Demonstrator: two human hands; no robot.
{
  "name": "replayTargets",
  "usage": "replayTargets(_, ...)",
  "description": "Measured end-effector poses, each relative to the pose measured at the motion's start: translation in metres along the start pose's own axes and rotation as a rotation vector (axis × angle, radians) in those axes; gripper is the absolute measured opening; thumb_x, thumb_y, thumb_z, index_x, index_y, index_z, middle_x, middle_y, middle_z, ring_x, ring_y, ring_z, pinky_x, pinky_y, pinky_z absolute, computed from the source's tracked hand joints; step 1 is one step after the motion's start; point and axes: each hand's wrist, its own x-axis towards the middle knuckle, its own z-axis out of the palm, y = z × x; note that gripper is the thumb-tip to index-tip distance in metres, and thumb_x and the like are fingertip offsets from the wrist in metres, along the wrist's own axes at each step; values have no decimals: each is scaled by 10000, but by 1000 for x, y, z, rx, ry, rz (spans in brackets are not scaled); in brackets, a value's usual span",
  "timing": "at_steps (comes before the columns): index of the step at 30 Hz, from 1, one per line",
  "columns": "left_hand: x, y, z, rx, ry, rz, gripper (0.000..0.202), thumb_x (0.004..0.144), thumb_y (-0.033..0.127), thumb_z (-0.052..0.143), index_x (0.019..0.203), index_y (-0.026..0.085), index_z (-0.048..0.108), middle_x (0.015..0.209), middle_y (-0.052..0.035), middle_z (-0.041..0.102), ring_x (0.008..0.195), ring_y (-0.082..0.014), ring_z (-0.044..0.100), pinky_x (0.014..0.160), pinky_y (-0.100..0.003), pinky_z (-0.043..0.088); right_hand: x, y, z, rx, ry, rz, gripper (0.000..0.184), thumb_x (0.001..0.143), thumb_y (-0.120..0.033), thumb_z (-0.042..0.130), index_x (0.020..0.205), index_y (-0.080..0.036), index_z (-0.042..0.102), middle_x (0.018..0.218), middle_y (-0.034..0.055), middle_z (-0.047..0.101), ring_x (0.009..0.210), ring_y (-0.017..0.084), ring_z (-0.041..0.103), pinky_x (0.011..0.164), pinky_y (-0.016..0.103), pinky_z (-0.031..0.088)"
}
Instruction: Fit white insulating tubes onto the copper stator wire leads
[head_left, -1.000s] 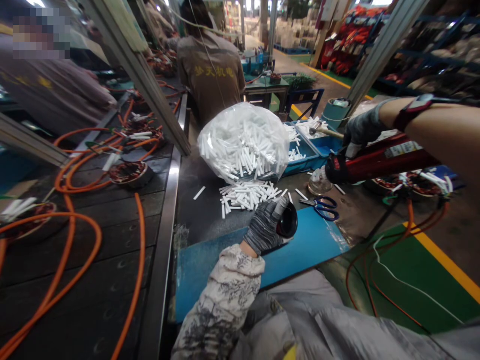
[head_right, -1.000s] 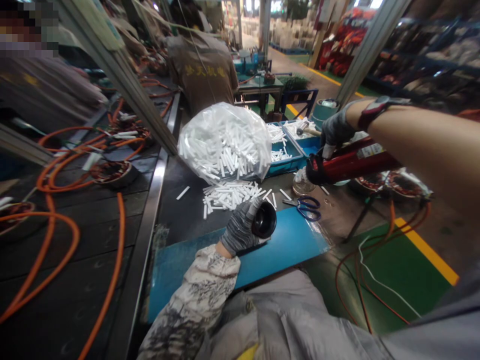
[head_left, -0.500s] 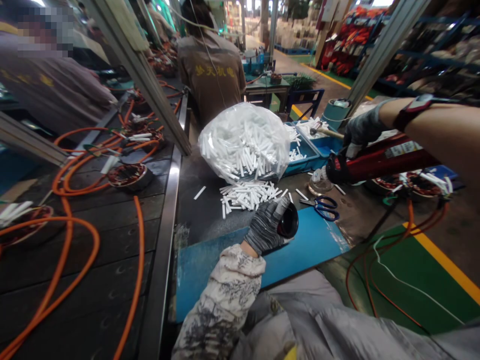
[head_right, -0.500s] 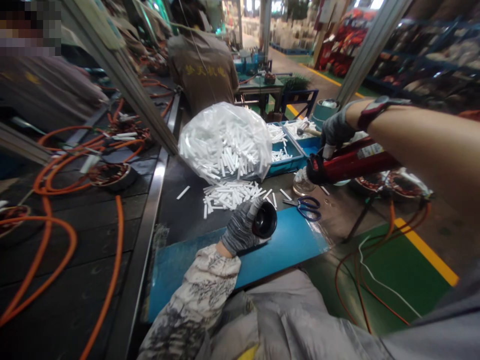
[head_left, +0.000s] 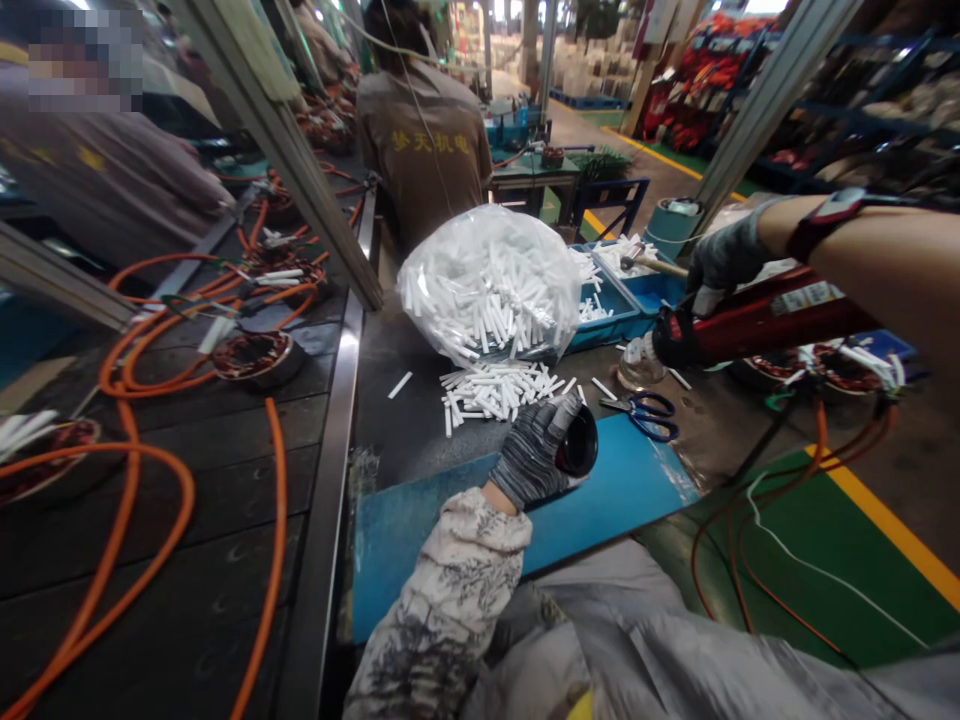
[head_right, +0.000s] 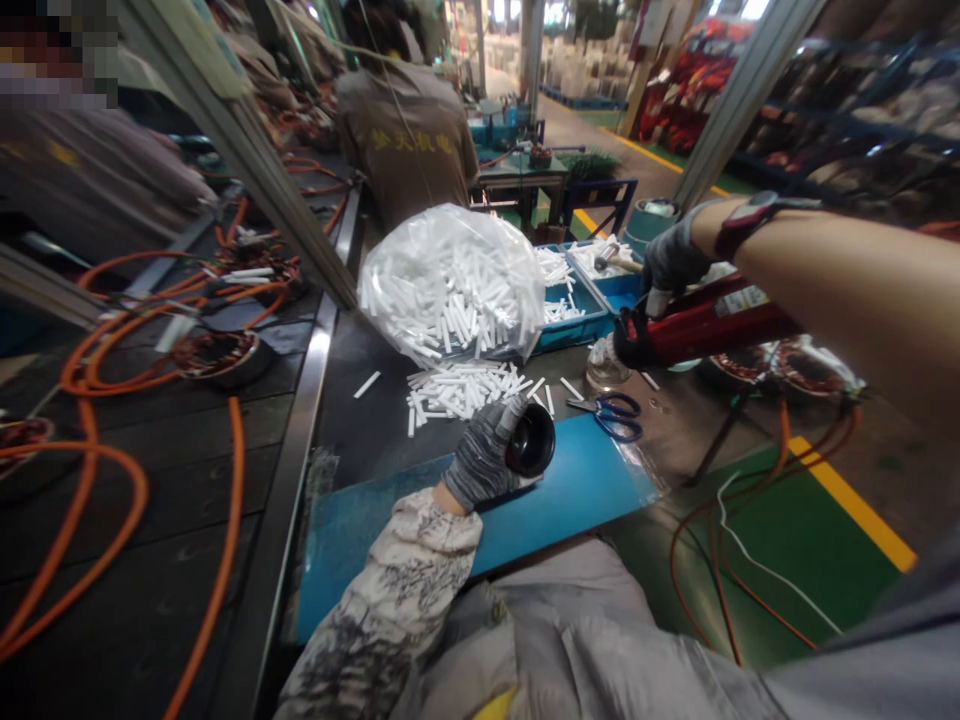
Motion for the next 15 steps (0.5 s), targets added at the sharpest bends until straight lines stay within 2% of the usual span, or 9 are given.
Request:
replayTargets(3,-2,-1,1,31,-45,-22,1008,829,470,743,1626,144,219,1442,-212,577,1337,-362,587,1142,-507,513,2,1,-1,-70,-89,-24,561,775,-663,779,1057,-181,835,914,10,804,902,184,740,860,414,550)
replayTargets(8,-4,-3,3,36,-86,-53,995,811,484,747,1615,150,264,1439,-208,585,1345,-366,586,1145,-520,513,-7,-8,-3,-32,-116,11,561,782,-643,779,1057,-157,831,903,15,801,906,182,741,845,382,546)
replayTargets(12,-4,-3,3,37,-124,-88,1019,781,478,782,1616,156,294,1459,-213,576,1362,-383,574,1167,-538,496,-6,-5,-2,11,-61,-31,516,670,-558,919,955,-134,845,781,20,769,885,236,744,895,481,571)
replayTargets(15,-3,-2,2,30,-81,-55,1016,798,471,772,1624,159,269,1457,-209,580,1357,-369,580,1160,-525,506,1,3,0,150,36,-109,450,646,-515,958,810,-114,836,666,30,713,828,266,741,883,585,581)
